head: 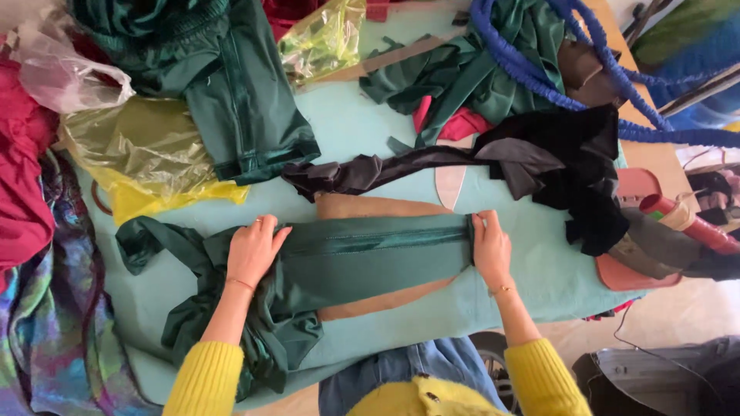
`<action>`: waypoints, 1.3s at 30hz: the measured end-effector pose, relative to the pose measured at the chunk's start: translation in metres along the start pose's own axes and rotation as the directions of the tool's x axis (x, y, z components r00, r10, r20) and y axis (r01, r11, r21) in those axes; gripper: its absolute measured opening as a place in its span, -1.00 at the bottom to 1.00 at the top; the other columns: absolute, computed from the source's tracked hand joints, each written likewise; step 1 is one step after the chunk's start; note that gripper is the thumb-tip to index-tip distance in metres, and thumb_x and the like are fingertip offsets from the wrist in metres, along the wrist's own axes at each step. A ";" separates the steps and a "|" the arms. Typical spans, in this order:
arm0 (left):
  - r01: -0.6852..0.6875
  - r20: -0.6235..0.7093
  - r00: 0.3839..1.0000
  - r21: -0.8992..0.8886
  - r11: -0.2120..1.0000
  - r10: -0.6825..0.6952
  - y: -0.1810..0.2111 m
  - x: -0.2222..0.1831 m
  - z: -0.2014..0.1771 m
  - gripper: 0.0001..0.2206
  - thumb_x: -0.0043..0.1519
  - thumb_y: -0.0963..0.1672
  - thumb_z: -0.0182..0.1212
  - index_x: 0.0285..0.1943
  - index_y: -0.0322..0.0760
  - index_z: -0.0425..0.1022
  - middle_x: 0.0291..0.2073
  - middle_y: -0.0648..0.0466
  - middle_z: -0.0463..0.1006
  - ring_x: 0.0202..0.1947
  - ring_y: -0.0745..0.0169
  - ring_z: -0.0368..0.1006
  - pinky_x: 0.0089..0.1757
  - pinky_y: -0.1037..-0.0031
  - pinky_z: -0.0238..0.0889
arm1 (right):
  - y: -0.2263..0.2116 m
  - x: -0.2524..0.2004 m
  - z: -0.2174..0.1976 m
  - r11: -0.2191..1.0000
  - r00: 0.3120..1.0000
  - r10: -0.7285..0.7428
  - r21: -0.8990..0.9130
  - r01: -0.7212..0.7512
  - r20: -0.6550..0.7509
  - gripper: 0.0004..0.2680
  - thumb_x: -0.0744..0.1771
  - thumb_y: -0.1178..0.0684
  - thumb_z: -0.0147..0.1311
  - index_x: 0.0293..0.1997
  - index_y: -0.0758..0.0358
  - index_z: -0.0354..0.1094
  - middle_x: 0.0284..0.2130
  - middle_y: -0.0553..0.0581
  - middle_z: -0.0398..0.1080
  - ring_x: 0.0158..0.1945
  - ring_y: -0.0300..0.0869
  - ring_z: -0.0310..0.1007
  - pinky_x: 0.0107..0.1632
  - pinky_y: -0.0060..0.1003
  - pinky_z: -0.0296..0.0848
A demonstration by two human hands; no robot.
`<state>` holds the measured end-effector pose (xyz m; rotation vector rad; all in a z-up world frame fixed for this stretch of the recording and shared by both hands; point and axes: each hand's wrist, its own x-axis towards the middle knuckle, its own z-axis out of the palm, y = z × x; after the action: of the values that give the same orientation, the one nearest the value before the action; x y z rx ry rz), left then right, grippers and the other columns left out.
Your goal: Ironing and arranging fabric pieces on a work table in a sewing factory
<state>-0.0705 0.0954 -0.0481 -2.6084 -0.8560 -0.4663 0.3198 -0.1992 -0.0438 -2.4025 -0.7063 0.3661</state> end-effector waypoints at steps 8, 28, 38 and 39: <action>0.199 -0.037 0.978 -0.158 0.967 -0.208 0.051 0.039 -0.067 -0.54 0.35 0.11 0.11 0.31 -0.15 0.44 0.32 -0.13 0.40 0.31 -0.16 0.33 0.13 -0.20 0.14 | -0.026 0.007 -0.026 0.966 0.981 0.152 0.190 -0.174 0.123 -0.73 0.48 -0.26 -0.28 0.21 -0.08 0.25 0.07 0.17 0.50 0.17 0.24 0.42 0.25 0.16 0.31; 0.477 0.412 0.879 -0.790 0.387 -0.242 0.127 0.035 -0.052 -0.43 0.44 -0.03 -0.08 0.64 -0.17 -0.05 0.54 -0.37 -0.14 0.51 -0.42 -0.21 0.35 -0.23 -0.44 | 0.014 0.021 0.017 0.973 0.984 -0.172 -0.164 0.162 -0.049 -0.86 0.46 -0.13 -0.05 -0.14 -0.04 0.38 -0.50 0.26 0.51 -0.28 0.25 0.52 -0.08 0.13 0.49; 0.007 0.180 0.983 -0.269 0.963 0.043 0.228 0.044 -0.114 -0.24 0.31 0.28 -0.18 0.62 -0.04 -0.02 0.59 0.09 -0.07 0.56 0.12 -0.14 0.36 -0.07 -0.18 | 0.020 0.076 -0.035 0.889 0.878 -0.443 0.039 0.457 -0.184 -0.93 0.36 0.21 0.00 -0.12 0.22 0.37 -0.31 0.11 0.36 -0.21 -0.06 0.30 -0.06 -0.15 0.27; 0.005 0.180 0.983 -0.269 0.963 0.045 0.228 0.045 -0.114 -0.24 0.31 0.28 -0.18 0.62 -0.04 -0.02 0.59 0.09 -0.07 0.56 0.12 -0.14 0.36 -0.07 -0.18 | 0.022 0.091 -0.041 0.890 0.878 -0.441 0.040 0.455 -0.185 -0.93 0.36 0.21 0.00 -0.12 0.22 0.37 -0.31 0.11 0.36 -0.21 -0.06 0.30 -0.06 -0.15 0.27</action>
<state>0.0820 -0.1025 0.0194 -2.9450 -0.8762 -0.3597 0.4202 -0.1823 -0.0332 -2.0771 -1.1112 -0.0069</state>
